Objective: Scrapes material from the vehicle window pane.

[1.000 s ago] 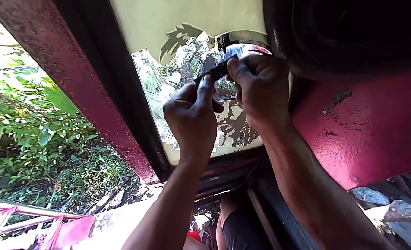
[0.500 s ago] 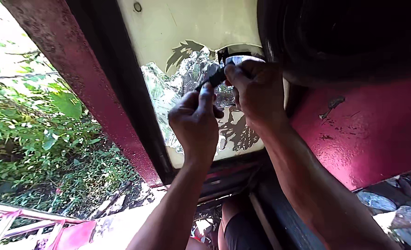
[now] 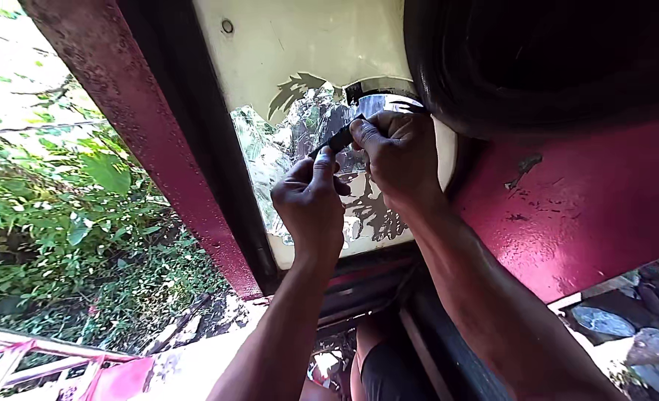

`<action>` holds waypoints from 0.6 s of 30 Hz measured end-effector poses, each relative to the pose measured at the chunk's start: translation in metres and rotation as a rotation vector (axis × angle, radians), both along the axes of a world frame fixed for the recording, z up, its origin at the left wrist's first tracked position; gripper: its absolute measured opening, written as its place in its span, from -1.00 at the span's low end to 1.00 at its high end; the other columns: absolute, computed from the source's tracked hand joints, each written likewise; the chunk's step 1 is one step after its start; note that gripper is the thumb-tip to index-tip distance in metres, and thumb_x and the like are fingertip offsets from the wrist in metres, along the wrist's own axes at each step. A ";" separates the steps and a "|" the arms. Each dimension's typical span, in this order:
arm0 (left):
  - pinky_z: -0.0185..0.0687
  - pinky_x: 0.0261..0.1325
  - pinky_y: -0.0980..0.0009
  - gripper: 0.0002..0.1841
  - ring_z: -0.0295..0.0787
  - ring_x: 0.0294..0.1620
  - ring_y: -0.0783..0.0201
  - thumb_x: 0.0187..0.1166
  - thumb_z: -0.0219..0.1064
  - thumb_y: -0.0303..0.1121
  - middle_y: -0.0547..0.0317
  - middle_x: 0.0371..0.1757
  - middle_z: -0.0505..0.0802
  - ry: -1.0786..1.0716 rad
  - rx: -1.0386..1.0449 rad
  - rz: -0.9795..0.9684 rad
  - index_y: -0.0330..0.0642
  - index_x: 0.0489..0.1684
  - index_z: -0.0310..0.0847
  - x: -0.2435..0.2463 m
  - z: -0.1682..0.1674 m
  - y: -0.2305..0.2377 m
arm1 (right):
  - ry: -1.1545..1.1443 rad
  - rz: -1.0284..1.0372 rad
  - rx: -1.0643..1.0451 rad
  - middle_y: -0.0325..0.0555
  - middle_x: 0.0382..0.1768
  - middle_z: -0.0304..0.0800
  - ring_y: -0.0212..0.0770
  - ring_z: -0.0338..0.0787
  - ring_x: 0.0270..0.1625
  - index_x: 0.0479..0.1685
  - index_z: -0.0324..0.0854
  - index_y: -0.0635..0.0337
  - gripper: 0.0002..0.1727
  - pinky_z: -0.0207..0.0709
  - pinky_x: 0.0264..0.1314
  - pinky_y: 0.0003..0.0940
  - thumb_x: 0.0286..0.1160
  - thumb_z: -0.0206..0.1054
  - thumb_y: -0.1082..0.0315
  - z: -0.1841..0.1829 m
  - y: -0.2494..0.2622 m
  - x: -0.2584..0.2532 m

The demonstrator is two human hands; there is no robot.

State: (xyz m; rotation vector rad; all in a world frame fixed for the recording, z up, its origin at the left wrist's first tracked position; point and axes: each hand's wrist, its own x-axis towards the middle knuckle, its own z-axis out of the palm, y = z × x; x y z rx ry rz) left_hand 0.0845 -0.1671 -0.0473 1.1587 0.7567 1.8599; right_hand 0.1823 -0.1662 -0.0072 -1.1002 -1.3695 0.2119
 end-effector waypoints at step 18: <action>0.32 -0.85 0.63 -0.66 0.44 -0.86 0.55 0.76 0.21 -0.40 0.36 -0.73 0.66 0.003 0.047 0.002 -0.12 -0.58 0.58 -0.004 0.029 0.001 | 0.081 -0.006 0.073 -0.36 -0.64 0.66 -0.56 0.43 -0.73 -0.52 0.71 0.13 -0.73 0.32 -0.67 -0.59 0.63 0.33 0.41 0.022 0.002 -0.011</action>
